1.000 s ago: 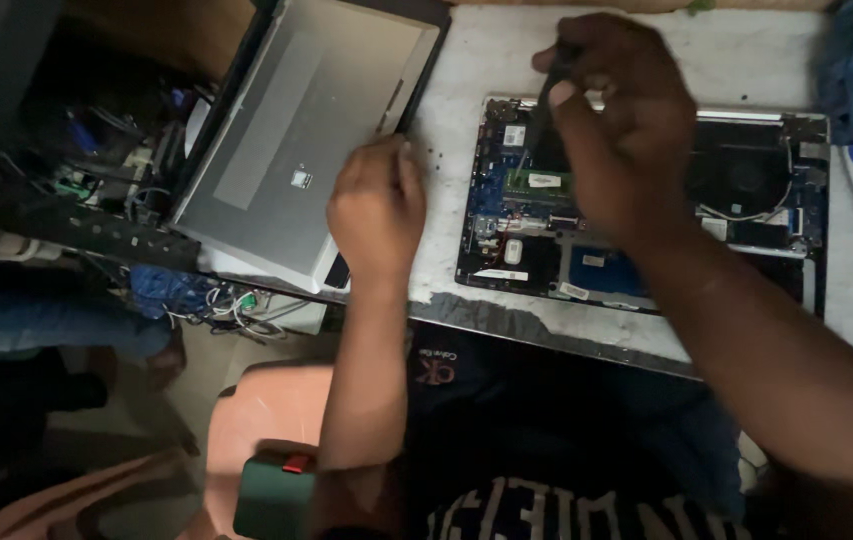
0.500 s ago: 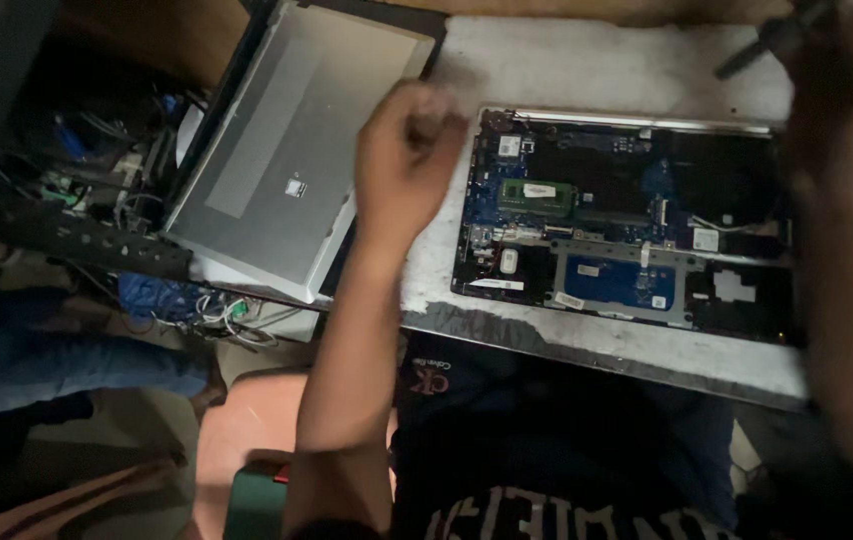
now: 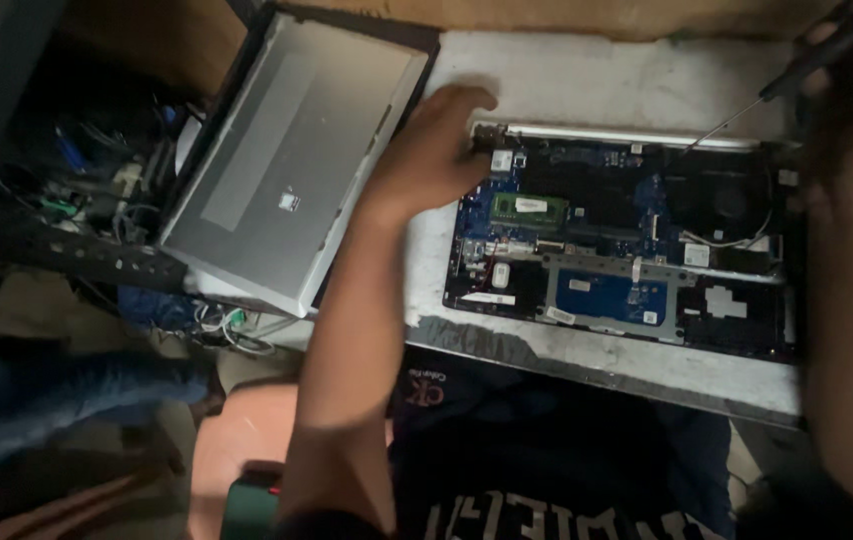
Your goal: The person repairs a disassembled laptop on a workbench. They handle small internal components by hand, use a screwdriver to work on the exposed motherboard, and use tweezers to position parts near the fan and board while the detached screen lid rests beside the chassis.
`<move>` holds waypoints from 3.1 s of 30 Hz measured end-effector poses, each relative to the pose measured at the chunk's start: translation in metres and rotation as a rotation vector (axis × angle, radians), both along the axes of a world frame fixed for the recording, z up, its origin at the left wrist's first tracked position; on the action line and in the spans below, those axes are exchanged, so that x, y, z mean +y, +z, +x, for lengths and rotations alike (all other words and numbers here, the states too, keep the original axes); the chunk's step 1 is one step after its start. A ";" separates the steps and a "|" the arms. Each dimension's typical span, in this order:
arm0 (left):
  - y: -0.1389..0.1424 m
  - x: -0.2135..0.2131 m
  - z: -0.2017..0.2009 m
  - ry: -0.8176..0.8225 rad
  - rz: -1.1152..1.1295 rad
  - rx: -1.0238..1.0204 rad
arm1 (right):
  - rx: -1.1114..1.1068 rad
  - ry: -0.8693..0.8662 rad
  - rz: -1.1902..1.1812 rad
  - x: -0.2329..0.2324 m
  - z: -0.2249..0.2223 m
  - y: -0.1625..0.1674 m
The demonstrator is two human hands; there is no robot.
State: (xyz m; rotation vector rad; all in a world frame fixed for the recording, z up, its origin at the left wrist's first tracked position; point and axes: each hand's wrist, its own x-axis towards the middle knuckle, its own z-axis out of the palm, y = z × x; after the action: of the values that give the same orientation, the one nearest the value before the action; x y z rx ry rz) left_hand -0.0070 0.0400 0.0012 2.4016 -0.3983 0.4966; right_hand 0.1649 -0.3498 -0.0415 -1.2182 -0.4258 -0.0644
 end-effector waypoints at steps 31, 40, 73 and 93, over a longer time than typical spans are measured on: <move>-0.012 0.000 0.005 -0.025 -0.392 0.295 | -0.188 -0.125 -0.143 0.002 -0.019 0.009; 0.019 -0.009 0.000 -0.057 -0.385 0.008 | -0.679 -0.083 -0.328 0.080 -0.104 0.089; 0.031 0.024 -0.031 -0.068 -0.404 0.051 | -0.696 0.175 -0.484 0.208 -0.134 0.093; 0.029 0.026 -0.029 -0.125 -0.439 0.008 | -0.666 0.231 -0.439 0.211 -0.126 0.086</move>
State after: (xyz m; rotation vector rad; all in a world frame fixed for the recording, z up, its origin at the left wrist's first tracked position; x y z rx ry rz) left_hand -0.0359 0.0662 0.0304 1.9432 -0.3873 0.4630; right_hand 0.0386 -0.1393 0.0448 -1.5579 -1.2076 -0.1869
